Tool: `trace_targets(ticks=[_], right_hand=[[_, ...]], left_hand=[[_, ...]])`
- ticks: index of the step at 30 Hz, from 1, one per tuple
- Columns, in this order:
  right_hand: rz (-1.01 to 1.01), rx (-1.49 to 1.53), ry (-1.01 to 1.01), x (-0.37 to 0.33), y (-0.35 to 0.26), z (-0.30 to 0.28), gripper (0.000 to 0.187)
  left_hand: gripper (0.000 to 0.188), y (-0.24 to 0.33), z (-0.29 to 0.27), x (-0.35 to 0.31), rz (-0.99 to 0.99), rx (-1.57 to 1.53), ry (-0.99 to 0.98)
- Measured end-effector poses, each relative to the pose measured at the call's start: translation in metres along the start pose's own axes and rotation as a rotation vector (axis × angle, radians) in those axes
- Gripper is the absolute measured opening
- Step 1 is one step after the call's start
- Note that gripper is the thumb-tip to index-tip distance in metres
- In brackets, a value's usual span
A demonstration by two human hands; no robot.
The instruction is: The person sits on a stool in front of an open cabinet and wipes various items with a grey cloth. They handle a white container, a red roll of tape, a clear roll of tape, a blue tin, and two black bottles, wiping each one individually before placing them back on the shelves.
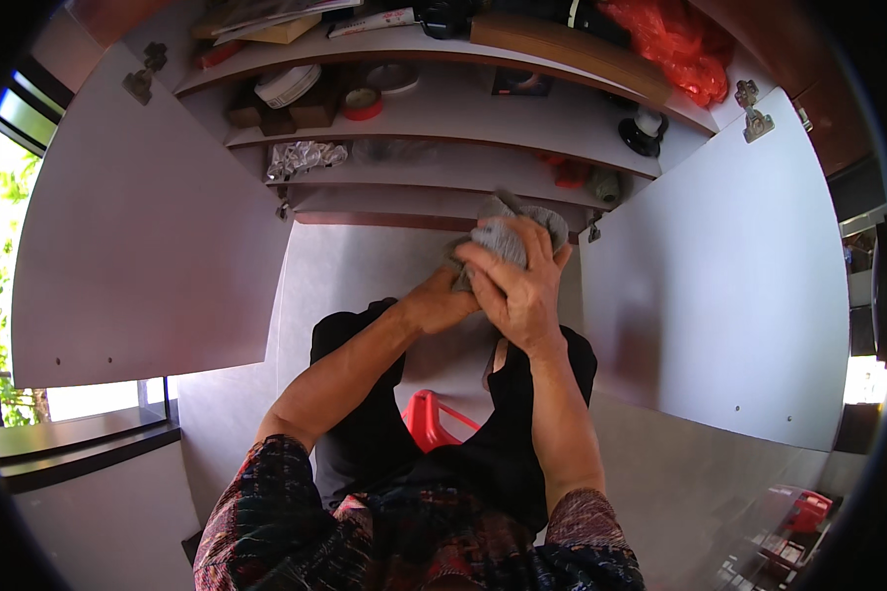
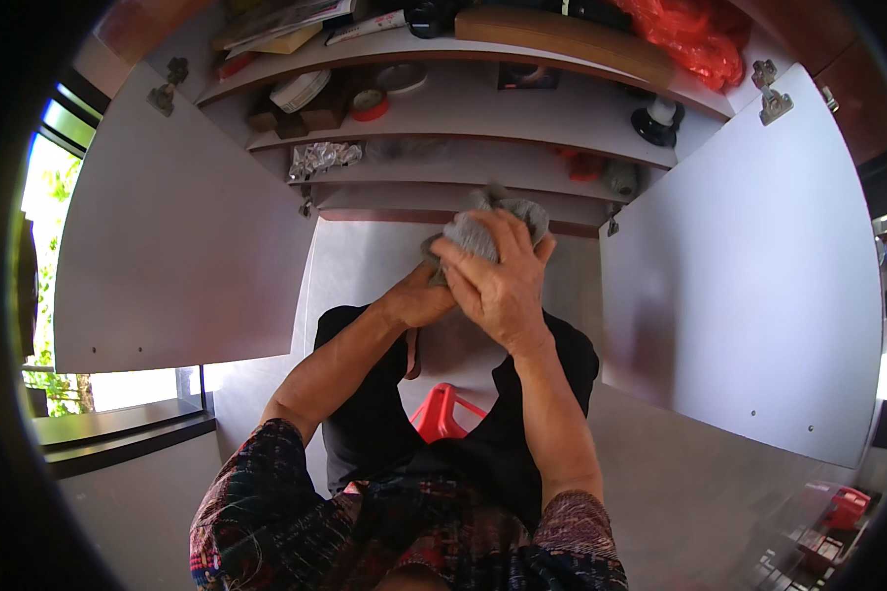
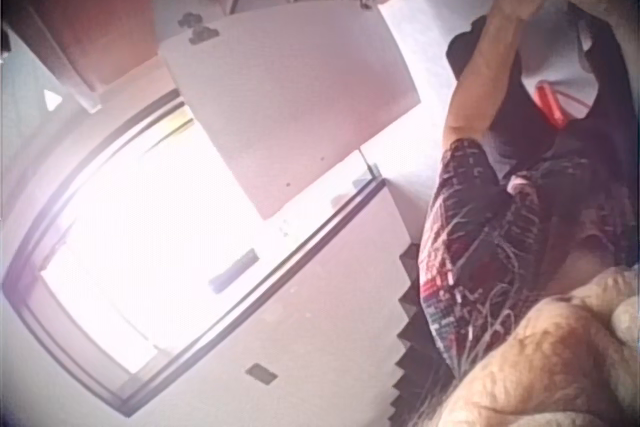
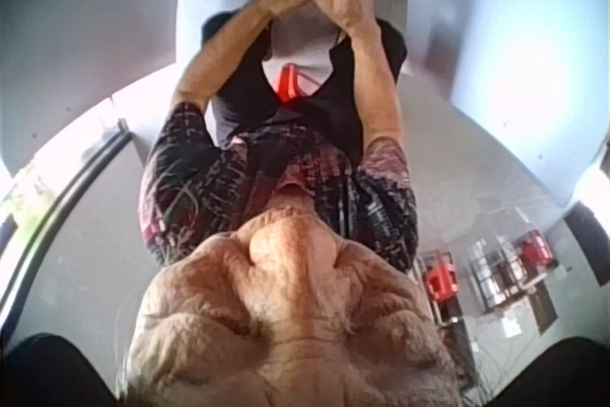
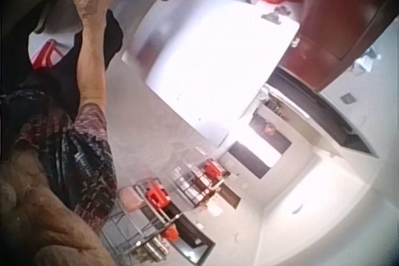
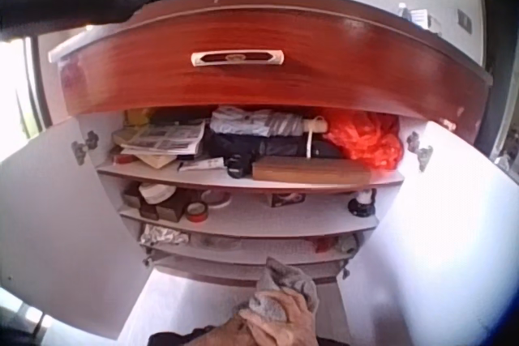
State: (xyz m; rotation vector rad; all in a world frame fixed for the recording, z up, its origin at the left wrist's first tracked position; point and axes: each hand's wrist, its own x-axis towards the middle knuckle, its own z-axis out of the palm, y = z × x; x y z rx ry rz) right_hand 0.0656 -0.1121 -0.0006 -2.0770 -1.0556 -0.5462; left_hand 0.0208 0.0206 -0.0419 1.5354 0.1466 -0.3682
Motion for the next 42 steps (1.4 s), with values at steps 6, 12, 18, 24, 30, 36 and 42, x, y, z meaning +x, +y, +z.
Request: trace_targets(ticks=[6,12,18,24,30,36,42], right_hand=[[0.471,0.28,0.207,0.002,0.044,0.0,0.012],[0.58,0.105,0.344,-0.008,0.056,0.0,0.018],[0.279,-0.001,0.174,-0.01,0.04,0.006,0.038],[0.077,0.151,-0.073,-0.021,0.017,0.009,0.042],[-0.025,0.137,-0.071,-0.03,0.006,0.011,0.038],[0.262,-0.12,0.08,-0.012,0.025,0.008,0.031],[0.496,0.053,0.305,-0.014,0.062,0.008,0.028]], left_hand=[[0.077,0.029,0.014,-0.001,0.132,-0.13,-0.059],[0.081,0.018,0.019,0.009,0.263,-0.572,-0.137],[0.06,0.018,0.024,0.02,0.235,-0.937,-0.125],[0.072,0.017,0.014,0.026,0.096,-1.017,0.037],[0.06,0.02,0.009,0.025,0.108,-1.135,-0.029],[0.042,0.012,0.023,0.038,0.192,-1.097,-0.02],[0.051,0.016,0.032,0.036,0.154,-0.852,0.14]])
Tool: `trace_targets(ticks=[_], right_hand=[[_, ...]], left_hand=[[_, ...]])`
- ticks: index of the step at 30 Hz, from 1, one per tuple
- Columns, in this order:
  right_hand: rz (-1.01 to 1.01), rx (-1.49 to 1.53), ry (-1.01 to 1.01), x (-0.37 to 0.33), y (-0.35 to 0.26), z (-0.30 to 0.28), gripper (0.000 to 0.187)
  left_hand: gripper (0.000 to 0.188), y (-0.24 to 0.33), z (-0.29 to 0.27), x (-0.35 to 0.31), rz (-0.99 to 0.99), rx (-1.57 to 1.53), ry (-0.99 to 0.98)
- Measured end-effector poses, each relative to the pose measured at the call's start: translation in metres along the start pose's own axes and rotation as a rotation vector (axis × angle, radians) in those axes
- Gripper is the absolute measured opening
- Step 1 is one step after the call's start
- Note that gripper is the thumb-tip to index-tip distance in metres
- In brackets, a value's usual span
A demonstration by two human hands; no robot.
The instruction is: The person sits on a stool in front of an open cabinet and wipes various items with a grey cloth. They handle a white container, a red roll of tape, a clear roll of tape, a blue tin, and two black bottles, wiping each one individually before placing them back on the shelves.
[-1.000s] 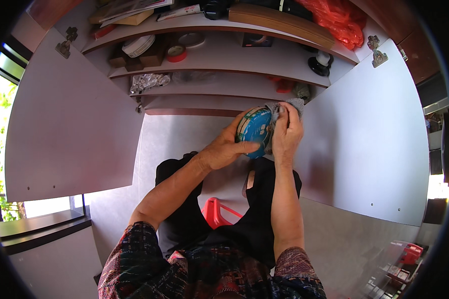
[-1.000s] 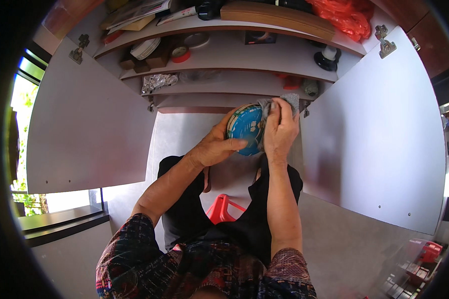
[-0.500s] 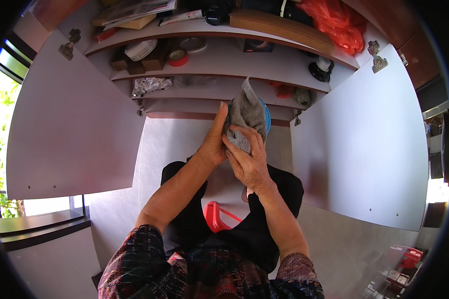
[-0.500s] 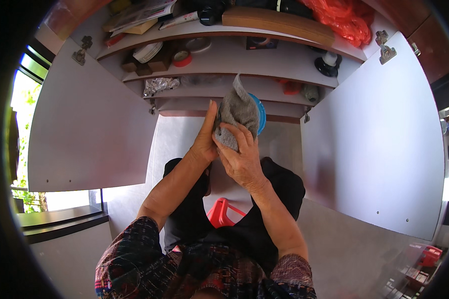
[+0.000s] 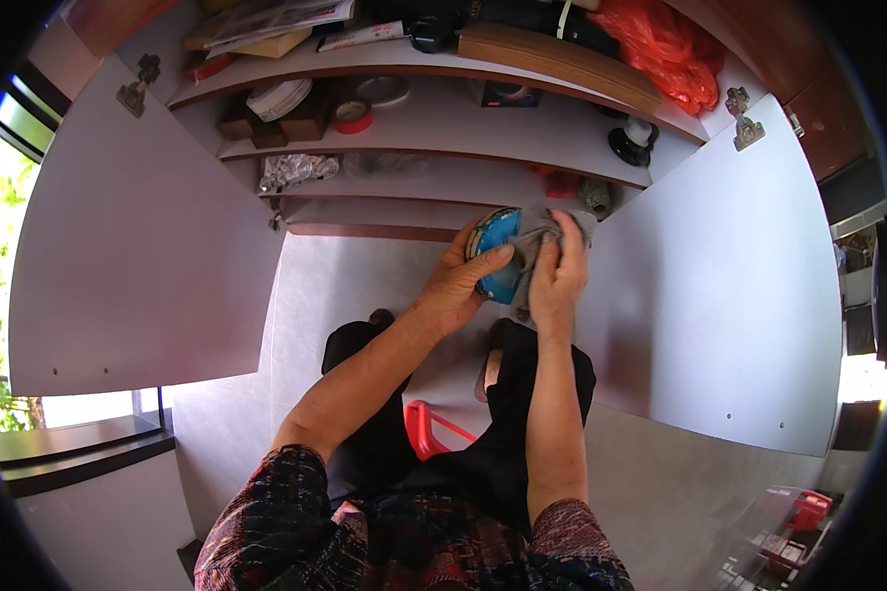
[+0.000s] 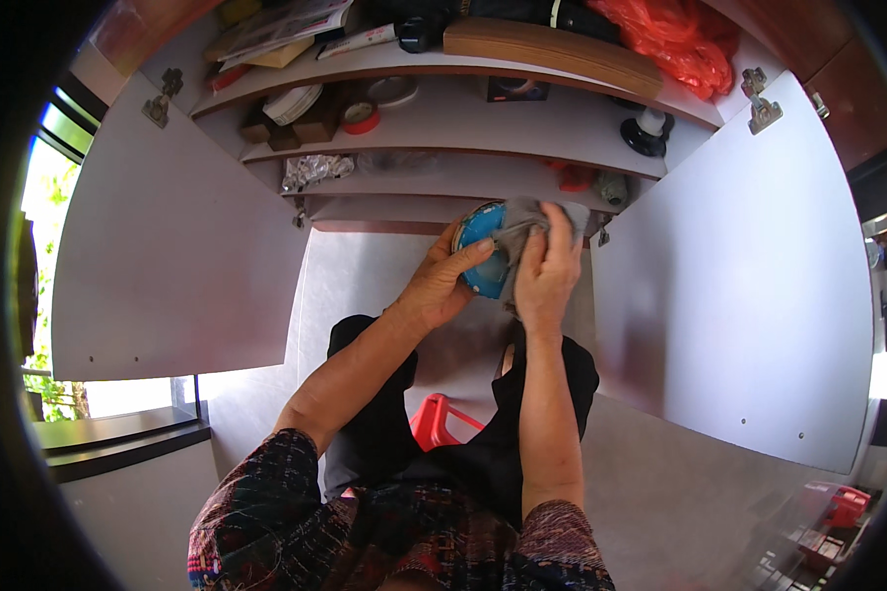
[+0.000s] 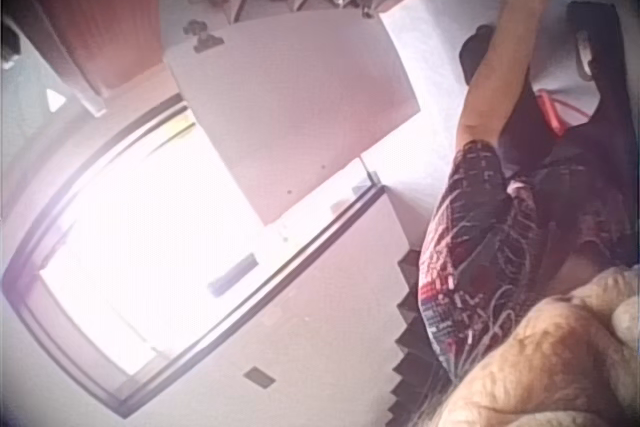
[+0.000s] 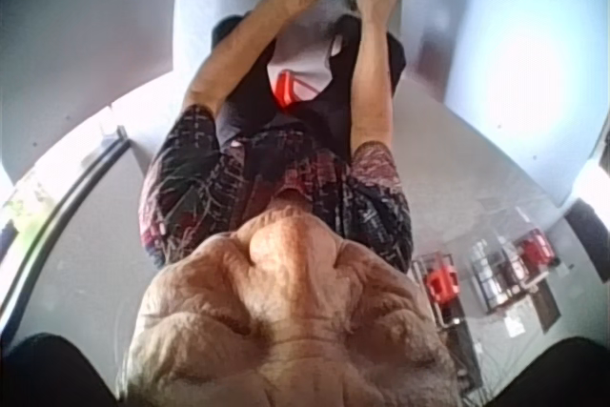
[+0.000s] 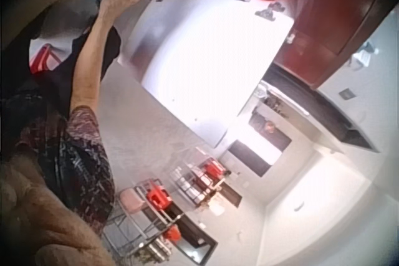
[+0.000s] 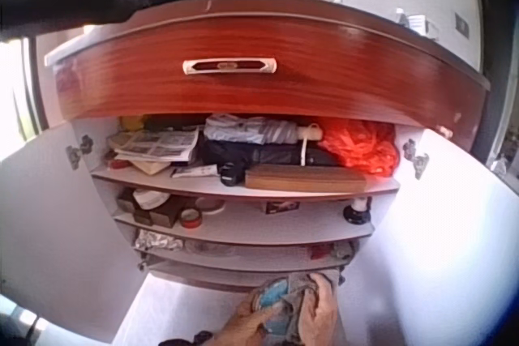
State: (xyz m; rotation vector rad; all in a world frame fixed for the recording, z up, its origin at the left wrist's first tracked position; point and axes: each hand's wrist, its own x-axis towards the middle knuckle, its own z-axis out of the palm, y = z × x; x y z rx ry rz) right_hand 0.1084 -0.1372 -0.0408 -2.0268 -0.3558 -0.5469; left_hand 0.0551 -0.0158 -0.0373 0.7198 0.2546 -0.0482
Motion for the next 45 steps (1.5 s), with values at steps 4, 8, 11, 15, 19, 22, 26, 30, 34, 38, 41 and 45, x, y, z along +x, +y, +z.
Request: trace_targets(ticks=[4,8,11,15,19,22,26,30,34,38,41,45], right_hand=[[0.626,0.832,-0.105,-0.002,0.023,-0.01,0.032],[0.32,0.479,-0.227,-0.004,-0.001,-0.023,0.033],[-0.128,0.059,-0.19,-0.004,-0.003,-0.024,0.036],[-0.144,0.218,-0.3,0.003,-0.003,-0.021,0.033],[0.403,0.803,-0.388,0.004,0.017,-0.022,0.026],[0.638,0.986,-0.246,-0.002,0.017,-0.019,0.027],[0.671,1.068,-0.118,-0.01,0.002,-0.009,0.03],[0.642,0.989,-0.099,-0.021,-0.011,0.007,0.042],[0.566,0.739,-0.126,-0.049,-0.026,0.026,0.053],[0.402,0.359,-0.406,-0.06,-0.036,0.015,0.052],[0.15,0.082,-0.698,-0.052,-0.015,-0.008,0.054],[0.198,-0.145,0.086,-0.026,-0.013,-0.024,0.06]], left_hand=[[0.048,0.005,-0.002,-0.001,-0.035,-0.045,0.014],[0.04,0.008,-0.005,-0.002,0.076,0.203,0.033],[0.038,0.012,-0.003,-0.006,0.155,0.628,-0.078],[0.044,0.015,-0.009,-0.009,0.119,0.713,-0.23],[0.049,0.02,-0.007,-0.012,0.0,0.679,-0.173],[0.05,0.014,-0.01,-0.009,-0.012,0.44,-0.051],[0.052,0.006,-0.01,0.0,0.119,0.236,0.122],[0.054,-0.003,-0.015,0.012,0.276,0.137,0.256],[0.057,-0.005,-0.023,0.022,0.373,0.153,0.425],[0.057,0.008,-0.025,0.022,0.353,0.096,0.532],[0.061,0.021,-0.029,0.021,0.306,-0.011,0.493],[0.059,0.017,-0.02,0.012,0.207,0.033,0.46]])
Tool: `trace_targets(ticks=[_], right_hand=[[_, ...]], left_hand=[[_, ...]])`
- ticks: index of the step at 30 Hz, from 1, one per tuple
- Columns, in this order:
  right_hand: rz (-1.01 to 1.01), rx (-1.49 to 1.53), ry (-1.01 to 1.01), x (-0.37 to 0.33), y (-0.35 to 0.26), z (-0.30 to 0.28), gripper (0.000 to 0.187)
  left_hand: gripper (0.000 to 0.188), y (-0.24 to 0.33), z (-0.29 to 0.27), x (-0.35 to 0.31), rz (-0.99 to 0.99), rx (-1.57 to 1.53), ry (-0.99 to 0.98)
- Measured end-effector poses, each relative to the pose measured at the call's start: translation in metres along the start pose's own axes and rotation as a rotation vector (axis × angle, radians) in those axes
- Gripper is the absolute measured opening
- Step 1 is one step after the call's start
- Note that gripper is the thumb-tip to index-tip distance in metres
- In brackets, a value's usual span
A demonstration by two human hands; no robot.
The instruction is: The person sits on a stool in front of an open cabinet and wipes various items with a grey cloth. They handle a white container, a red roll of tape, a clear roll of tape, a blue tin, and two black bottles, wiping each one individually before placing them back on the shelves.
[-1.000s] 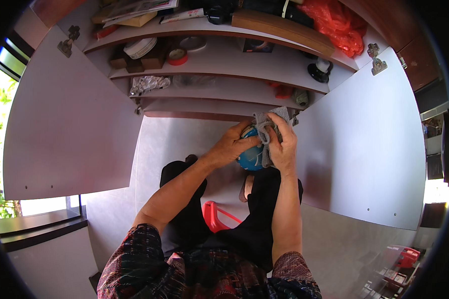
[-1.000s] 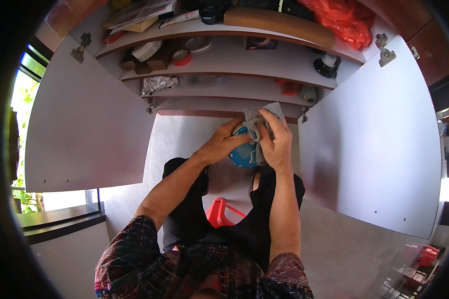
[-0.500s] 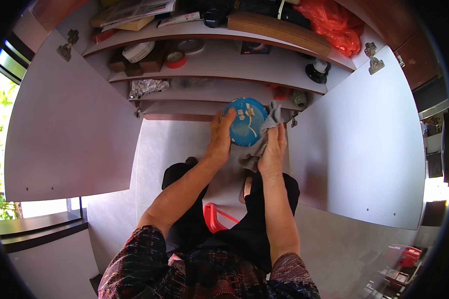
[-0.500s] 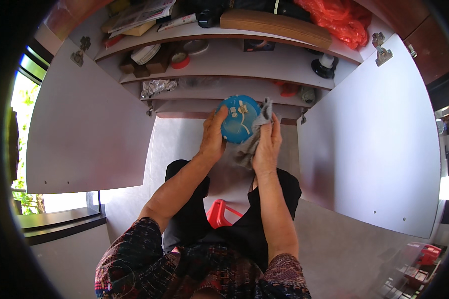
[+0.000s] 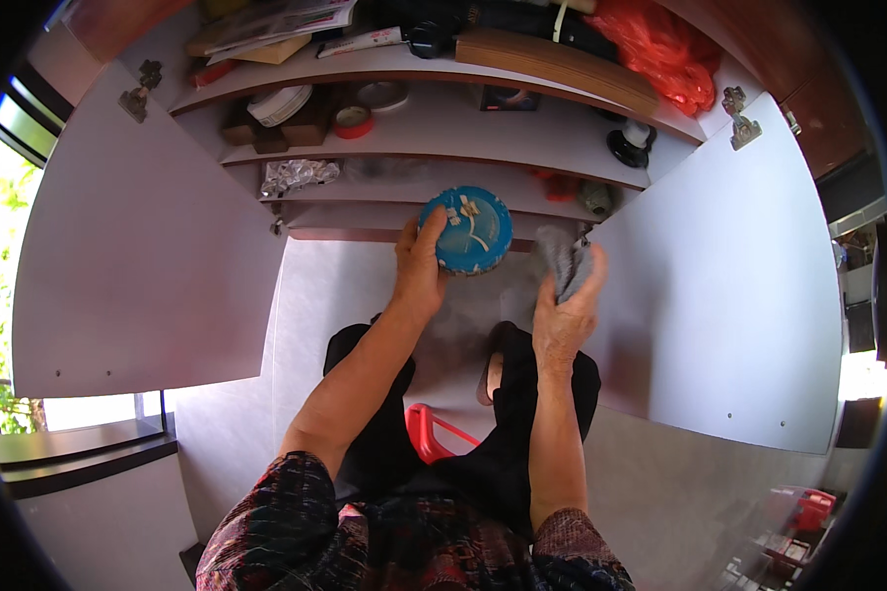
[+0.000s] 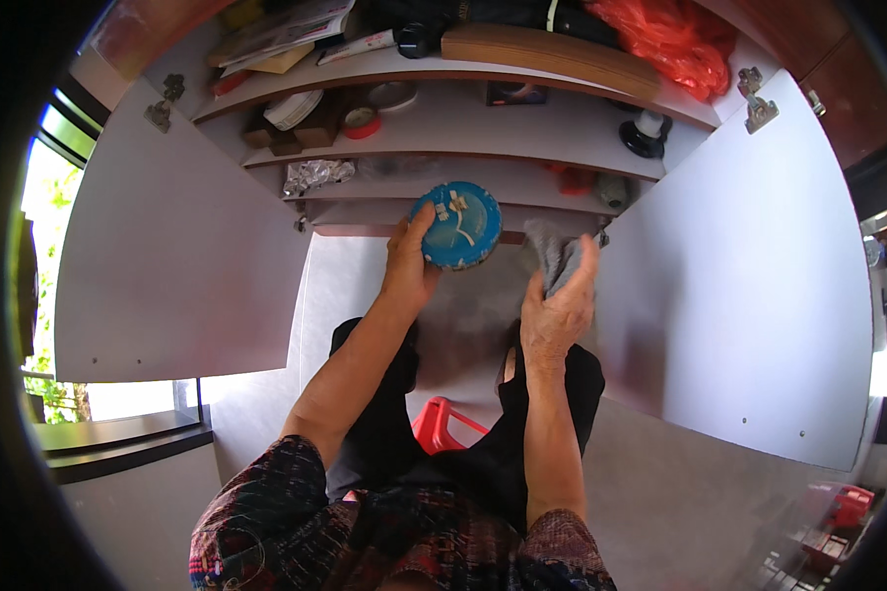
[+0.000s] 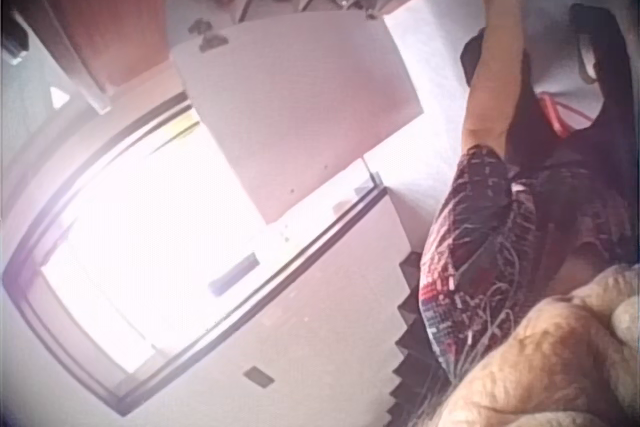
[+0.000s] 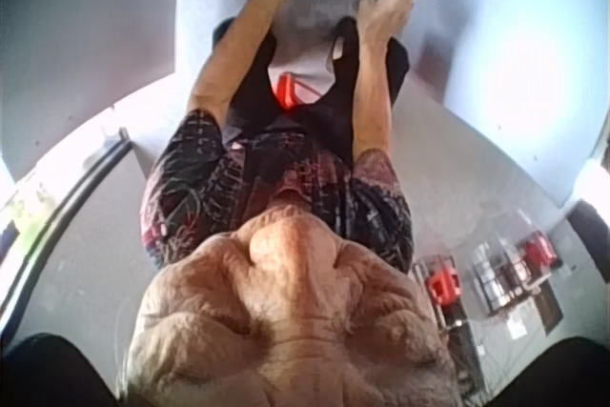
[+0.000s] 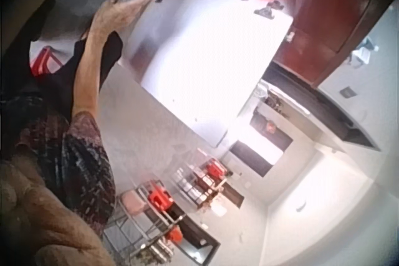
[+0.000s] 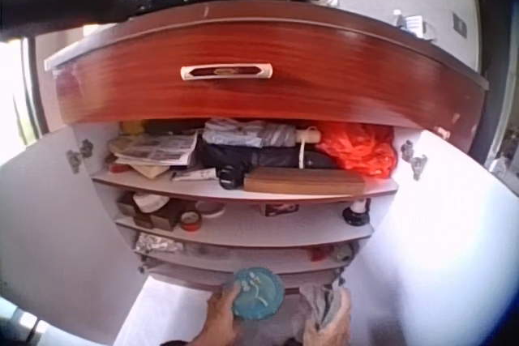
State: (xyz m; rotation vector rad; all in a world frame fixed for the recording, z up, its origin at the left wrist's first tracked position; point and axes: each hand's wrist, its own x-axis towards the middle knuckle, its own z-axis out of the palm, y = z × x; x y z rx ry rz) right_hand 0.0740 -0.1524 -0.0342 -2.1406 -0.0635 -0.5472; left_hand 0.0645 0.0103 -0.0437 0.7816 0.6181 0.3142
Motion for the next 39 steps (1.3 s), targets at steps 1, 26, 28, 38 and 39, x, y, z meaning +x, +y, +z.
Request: trace_targets(ticks=[1,26,28,38,39], right_hand=[[-0.103,-0.033,0.049,0.004,-0.007,-0.001,0.062],[-0.643,0.128,-0.081,0.011,-0.017,0.01,0.022],[-0.672,0.075,-0.143,0.01,-0.024,0.011,0.02],[0.29,1.025,-0.377,0.03,0.016,0.005,0.022],[0.243,1.01,-0.363,0.027,0.011,0.005,0.023]], left_hand=[[0.058,-0.002,0.002,-0.005,-0.022,0.042,0.007],[0.039,-0.019,-0.003,-0.018,0.485,0.625,-0.399],[0.038,-0.018,-0.005,-0.019,0.573,0.632,-0.447],[0.039,0.0,0.0,-0.024,0.182,0.461,-0.503],[0.04,-0.003,-0.001,-0.02,0.099,0.372,-0.447]])
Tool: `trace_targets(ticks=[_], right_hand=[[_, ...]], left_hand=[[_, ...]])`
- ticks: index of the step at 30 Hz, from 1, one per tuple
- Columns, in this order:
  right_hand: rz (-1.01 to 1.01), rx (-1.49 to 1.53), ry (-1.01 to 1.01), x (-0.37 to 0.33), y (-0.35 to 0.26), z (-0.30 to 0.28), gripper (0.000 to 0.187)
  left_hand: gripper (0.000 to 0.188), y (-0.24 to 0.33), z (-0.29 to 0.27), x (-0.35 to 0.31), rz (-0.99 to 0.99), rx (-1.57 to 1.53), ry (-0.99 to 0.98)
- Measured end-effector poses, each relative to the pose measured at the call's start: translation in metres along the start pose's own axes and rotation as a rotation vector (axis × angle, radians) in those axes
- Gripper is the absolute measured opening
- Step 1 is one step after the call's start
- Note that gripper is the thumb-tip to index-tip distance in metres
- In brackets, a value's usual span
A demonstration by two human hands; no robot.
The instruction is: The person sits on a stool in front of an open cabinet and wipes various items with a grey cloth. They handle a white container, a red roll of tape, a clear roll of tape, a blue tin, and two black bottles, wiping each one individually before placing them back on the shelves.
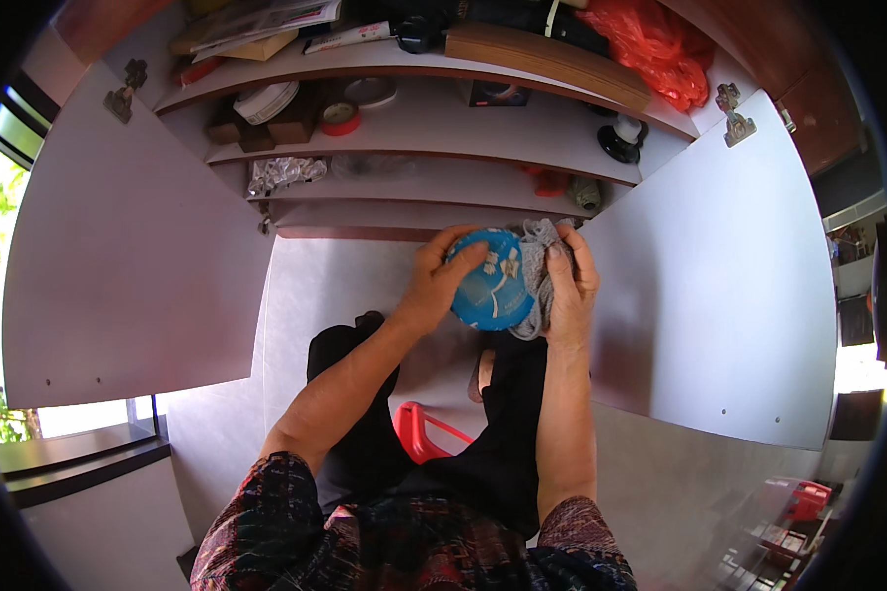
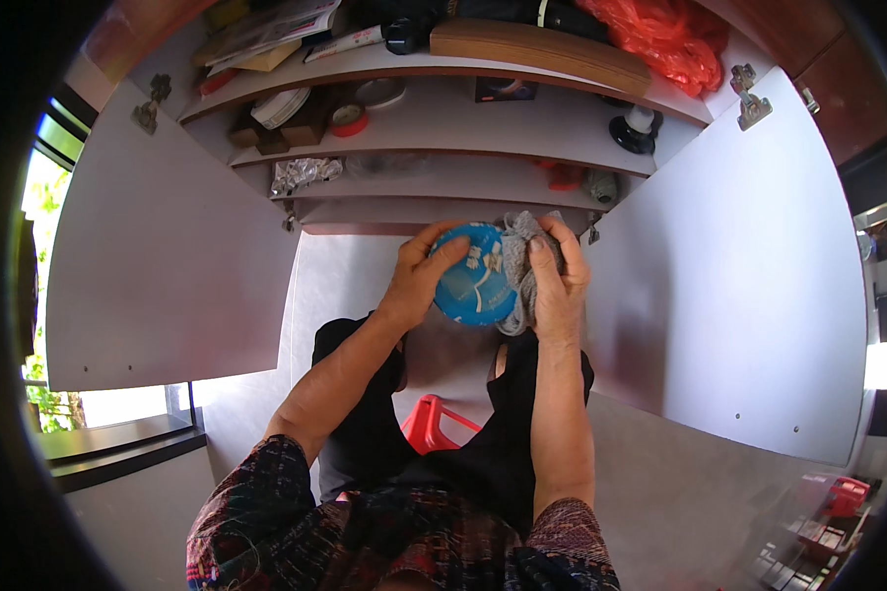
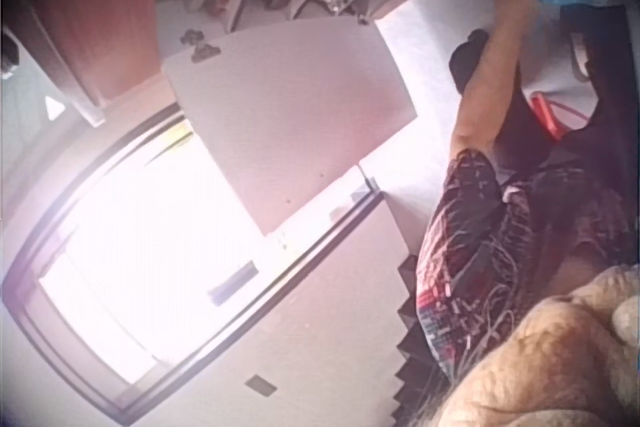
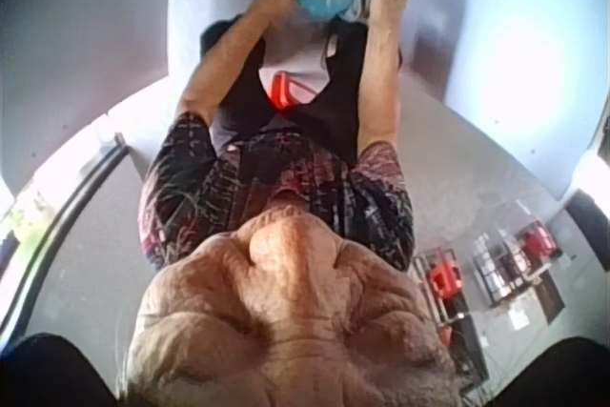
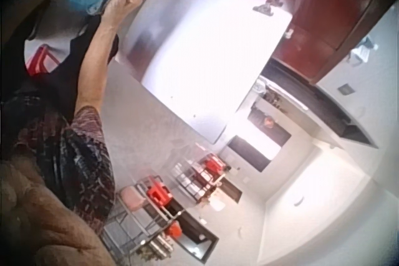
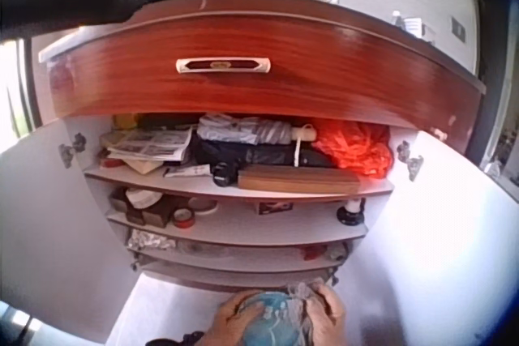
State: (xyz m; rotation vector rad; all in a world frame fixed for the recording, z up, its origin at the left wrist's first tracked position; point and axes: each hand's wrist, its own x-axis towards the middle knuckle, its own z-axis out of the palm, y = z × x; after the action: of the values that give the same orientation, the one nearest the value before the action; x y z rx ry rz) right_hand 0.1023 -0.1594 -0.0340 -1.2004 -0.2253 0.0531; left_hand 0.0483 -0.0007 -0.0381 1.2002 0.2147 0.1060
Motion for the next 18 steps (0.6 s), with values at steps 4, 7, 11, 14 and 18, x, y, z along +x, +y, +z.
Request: trace_targets(ticks=[4,7,11,14,18], right_hand=[[-0.078,-0.285,0.031,-0.014,-0.003,0.017,0.022],[-0.087,-0.366,0.002,-0.032,-0.003,0.035,0.021],[-0.291,-0.666,-0.024,-0.056,0.023,0.044,0.03],[-0.192,-0.514,0.086,-0.051,0.018,0.046,0.023],[-0.1,-0.318,0.211,-0.025,0.006,0.028,0.016]], left_hand=[[0.036,-0.008,0.0,0.006,-0.105,-0.37,0.151],[0.047,-0.015,0.0,0.012,-0.035,-0.462,0.302],[0.047,-0.017,-0.001,0.012,0.009,-0.428,0.395],[0.045,-0.02,-0.002,0.011,0.057,-0.304,0.353],[0.043,-0.015,0.005,0.006,0.123,-0.038,0.205]])
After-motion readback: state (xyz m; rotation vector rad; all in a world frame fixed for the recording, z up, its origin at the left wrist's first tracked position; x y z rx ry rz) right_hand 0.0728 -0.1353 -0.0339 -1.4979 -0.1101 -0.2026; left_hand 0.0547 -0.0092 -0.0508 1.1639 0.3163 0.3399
